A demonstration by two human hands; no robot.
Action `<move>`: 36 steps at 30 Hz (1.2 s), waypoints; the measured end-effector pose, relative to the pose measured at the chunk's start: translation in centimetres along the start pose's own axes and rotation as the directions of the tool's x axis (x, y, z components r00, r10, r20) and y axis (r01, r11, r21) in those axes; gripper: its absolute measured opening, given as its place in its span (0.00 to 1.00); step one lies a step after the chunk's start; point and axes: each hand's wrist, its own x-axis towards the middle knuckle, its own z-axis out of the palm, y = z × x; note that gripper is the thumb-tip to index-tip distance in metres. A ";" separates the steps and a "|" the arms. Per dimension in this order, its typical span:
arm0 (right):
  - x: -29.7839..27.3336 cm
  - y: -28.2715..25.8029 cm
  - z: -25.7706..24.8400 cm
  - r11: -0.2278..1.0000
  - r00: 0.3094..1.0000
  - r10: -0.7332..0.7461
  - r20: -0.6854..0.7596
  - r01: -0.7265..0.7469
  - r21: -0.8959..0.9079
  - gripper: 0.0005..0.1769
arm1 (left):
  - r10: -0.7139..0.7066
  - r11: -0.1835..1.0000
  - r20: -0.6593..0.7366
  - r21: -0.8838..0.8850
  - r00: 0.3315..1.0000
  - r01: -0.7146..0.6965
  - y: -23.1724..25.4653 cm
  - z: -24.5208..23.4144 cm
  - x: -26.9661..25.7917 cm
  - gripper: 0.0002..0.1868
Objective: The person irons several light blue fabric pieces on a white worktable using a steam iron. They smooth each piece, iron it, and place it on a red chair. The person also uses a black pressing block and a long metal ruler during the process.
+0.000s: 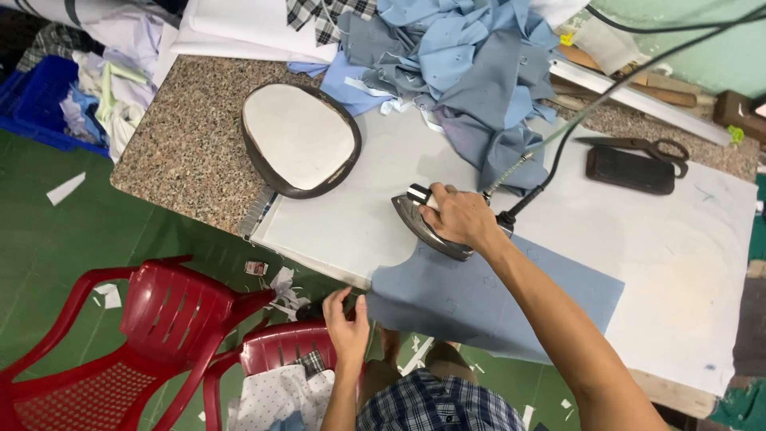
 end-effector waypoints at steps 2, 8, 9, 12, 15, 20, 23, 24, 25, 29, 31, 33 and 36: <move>-0.4 -0.2 -0.7 0.998 1.000 -0.019 -0.010 0.020 0.054 0.27 | 0.199 0.980 -0.105 0.022 0.974 -0.198 2.6 1.0 0.5 0.19; -4.7 -1.4 -2.1 0.941 0.949 0.272 0.162 -0.297 0.159 0.32 | 0.559 0.827 0.107 -0.005 0.822 -0.562 10.5 6.1 3.9 0.29; -5.8 -1.2 -1.4 0.917 0.924 0.340 0.175 -0.367 0.159 0.31 | 0.567 0.813 0.196 0.020 0.800 -0.582 10.7 7.3 4.3 0.30; -9.9 -0.2 -0.9 0.841 0.854 0.472 0.217 -0.511 0.181 0.30 | 0.610 0.739 0.357 0.068 0.707 -0.671 10.9 11.1 5.5 0.33; -14.3 0.7 -1.5 0.757 0.787 0.561 0.256 -0.613 0.227 0.29 | 0.570 0.652 0.543 0.158 0.617 -0.741 10.3 14.3 5.9 0.36; -19.7 2.7 -2.1 0.643 0.702 0.655 0.279 -0.712 0.282 0.28 | 0.282 0.519 0.802 0.335 0.527 -0.787 11.0 16.2 6.0 0.41; -21.4 3.7 -2.1 0.590 0.668 0.684 0.293 -0.743 0.315 0.28 | 0.216 0.509 0.819 0.370 0.532 -0.777 11.4 16.0 6.0 0.42; -21.8 4.0 -2.1 0.599 0.671 0.682 0.291 -0.741 0.303 0.27 | 0.203 0.514 0.816 0.381 0.540 -0.769 11.4 16.1 6.0 0.42; -22.1 4.2 -2.0 0.608 0.674 0.681 0.288 -0.739 0.292 0.27 | 0.191 0.518 0.814 0.391 0.549 -0.761 11.3 16.2 6.1 0.43; -22.3 4.2 -2.9 0.590 0.670 0.688 0.279 -0.740 0.323 0.25 | 0.202 0.504 0.816 0.388 0.542 -0.772 10.5 16.5 6.1 0.43; -22.4 4.2 -3.1 0.593 0.673 0.684 0.282 -0.738 0.322 0.24 | 0.232 0.504 0.803 0.383 0.548 -0.774 10.4 16.5 6.1 0.43; -22.3 4.3 -2.8 0.597 0.676 0.682 0.278 -0.735 0.322 0.25 | 0.239 0.499 0.800 0.385 0.550 -0.776 9.9 16.6 6.1 0.43; -22.3 4.4 -2.7 0.607 0.679 0.687 0.259 -0.732 0.309 0.24 | 0.249 0.493 0.796 0.386 0.552 -0.780 9.6 16.7 6.2 0.43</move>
